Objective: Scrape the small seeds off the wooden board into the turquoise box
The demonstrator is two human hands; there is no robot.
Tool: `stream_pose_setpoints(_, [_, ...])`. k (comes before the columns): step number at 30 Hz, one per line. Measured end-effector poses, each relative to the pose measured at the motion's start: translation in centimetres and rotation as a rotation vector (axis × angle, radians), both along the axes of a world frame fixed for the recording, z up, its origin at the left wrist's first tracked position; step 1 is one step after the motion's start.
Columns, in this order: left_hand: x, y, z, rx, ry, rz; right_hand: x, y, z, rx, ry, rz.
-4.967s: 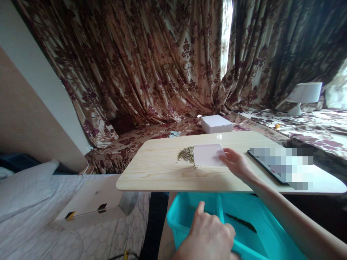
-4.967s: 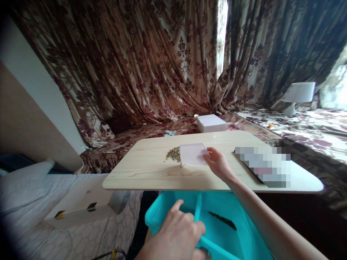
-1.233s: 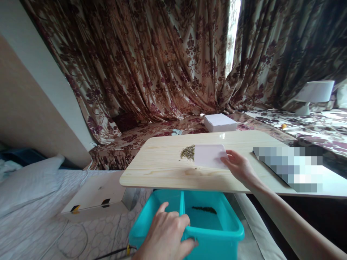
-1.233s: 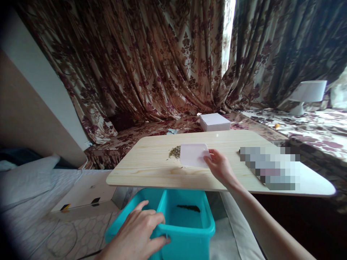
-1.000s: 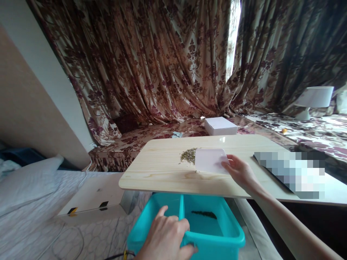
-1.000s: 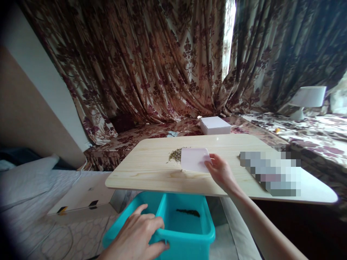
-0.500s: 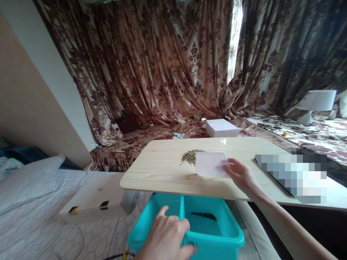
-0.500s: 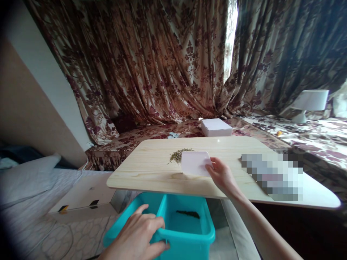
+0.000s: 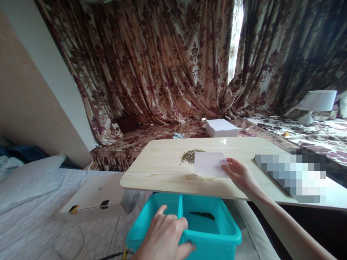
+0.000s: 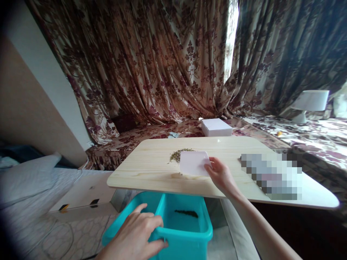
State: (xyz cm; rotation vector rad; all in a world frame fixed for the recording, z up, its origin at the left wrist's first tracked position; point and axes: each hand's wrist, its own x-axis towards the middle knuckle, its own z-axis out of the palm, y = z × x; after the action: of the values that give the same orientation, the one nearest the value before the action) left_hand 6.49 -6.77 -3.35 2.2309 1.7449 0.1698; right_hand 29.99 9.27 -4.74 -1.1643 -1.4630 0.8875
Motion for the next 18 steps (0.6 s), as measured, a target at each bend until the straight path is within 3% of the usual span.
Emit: stream_pose_setpoints(18, [-0.17,0.14,0.02,0.039,-0.015,0.005,-0.25,-0.41,0.46,-0.025,0.015,0.006])
